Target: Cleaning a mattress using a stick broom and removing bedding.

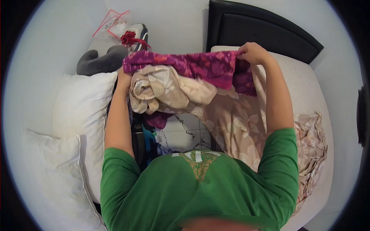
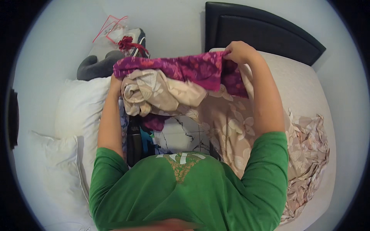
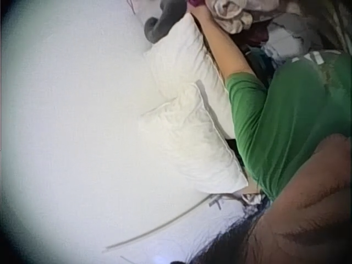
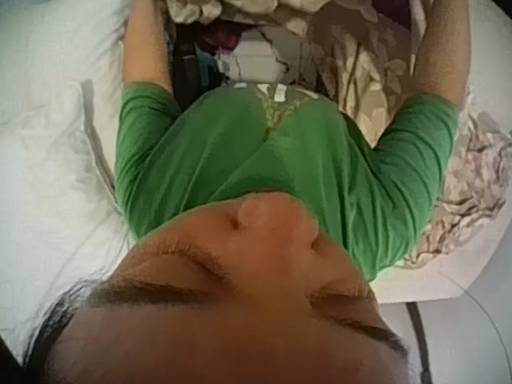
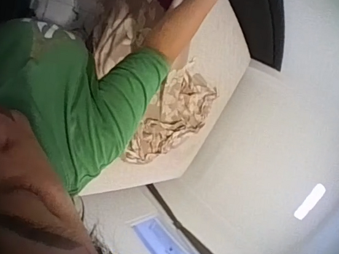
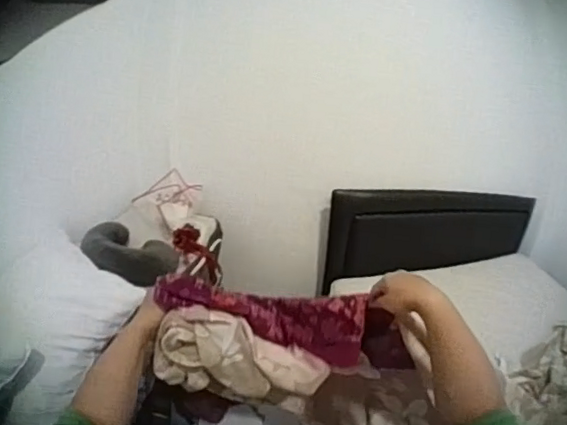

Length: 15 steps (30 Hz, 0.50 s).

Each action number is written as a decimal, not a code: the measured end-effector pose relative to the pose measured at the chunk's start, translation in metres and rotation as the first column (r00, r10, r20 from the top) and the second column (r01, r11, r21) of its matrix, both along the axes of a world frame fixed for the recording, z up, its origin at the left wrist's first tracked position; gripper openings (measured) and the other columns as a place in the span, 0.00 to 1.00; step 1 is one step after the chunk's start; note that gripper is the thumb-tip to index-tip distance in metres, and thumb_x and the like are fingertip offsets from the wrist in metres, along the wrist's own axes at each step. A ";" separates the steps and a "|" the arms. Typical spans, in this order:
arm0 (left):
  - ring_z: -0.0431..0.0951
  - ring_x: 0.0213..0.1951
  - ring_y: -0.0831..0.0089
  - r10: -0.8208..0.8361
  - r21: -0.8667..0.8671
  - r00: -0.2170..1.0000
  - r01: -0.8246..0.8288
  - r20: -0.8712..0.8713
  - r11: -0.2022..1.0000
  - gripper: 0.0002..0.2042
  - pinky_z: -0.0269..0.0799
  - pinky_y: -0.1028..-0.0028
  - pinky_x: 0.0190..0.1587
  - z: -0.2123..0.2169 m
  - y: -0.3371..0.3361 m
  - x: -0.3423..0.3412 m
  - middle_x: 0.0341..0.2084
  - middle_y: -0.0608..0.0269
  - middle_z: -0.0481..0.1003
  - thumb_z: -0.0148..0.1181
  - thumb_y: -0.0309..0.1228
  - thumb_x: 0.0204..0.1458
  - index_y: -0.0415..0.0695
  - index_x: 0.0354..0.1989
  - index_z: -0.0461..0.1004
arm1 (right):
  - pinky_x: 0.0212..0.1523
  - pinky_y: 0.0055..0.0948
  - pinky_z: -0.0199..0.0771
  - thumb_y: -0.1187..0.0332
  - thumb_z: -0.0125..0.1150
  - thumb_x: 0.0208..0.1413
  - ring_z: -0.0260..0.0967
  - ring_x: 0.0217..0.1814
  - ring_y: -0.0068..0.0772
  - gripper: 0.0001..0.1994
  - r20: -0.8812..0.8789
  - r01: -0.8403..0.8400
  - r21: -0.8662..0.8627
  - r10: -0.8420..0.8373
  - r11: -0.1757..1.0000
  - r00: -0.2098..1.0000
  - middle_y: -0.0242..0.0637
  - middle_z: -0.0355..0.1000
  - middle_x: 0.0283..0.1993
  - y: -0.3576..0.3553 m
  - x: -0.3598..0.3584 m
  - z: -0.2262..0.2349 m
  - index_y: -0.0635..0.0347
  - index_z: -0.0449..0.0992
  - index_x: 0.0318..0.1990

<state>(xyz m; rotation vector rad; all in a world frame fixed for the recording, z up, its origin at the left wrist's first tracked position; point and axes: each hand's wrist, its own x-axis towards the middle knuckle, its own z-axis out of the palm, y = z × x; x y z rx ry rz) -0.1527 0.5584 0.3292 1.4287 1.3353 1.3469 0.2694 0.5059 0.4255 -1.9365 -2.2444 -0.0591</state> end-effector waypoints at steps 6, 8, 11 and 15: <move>0.70 0.36 0.68 -0.125 0.065 0.790 0.204 -0.600 0.977 0.17 0.66 0.70 0.37 -0.080 0.029 -0.033 0.37 0.60 0.68 0.46 0.38 0.47 0.43 0.43 0.63 | 0.36 0.35 0.64 0.65 0.46 0.45 0.65 0.37 0.44 0.10 -0.083 0.194 0.161 -0.183 0.968 0.980 0.44 0.69 0.32 -0.027 0.047 -0.018 0.53 0.72 0.33; 0.67 0.42 0.65 -0.467 0.299 0.873 0.412 0.142 0.861 0.17 0.63 0.68 0.43 -0.093 0.022 0.006 0.42 0.58 0.65 0.40 0.38 0.49 0.44 0.47 0.59 | 0.37 0.37 0.64 0.65 0.45 0.46 0.64 0.38 0.45 0.10 -0.091 0.403 0.197 -0.392 0.894 0.915 0.45 0.68 0.32 -0.053 0.087 -0.055 0.52 0.71 0.34; 0.64 0.45 0.64 -0.374 0.078 0.371 0.614 0.850 0.785 0.17 0.60 0.68 0.47 -0.065 0.008 0.072 0.44 0.57 0.63 0.35 0.38 0.51 0.43 0.46 0.58 | 0.37 0.38 0.63 0.65 0.43 0.46 0.63 0.39 0.46 0.10 -0.051 0.589 0.192 -0.591 0.785 0.805 0.45 0.68 0.34 -0.108 0.127 -0.072 0.52 0.70 0.35; 0.65 0.42 0.64 -0.295 -0.088 0.445 0.660 0.845 0.746 0.18 0.61 0.65 0.46 0.012 -0.023 0.170 0.39 0.57 0.66 0.35 0.41 0.50 0.41 0.42 0.62 | 0.38 0.39 0.62 0.64 0.41 0.48 0.62 0.42 0.48 0.11 -0.345 0.865 0.143 -0.795 0.481 0.499 0.46 0.67 0.37 -0.174 0.200 -0.068 0.54 0.68 0.36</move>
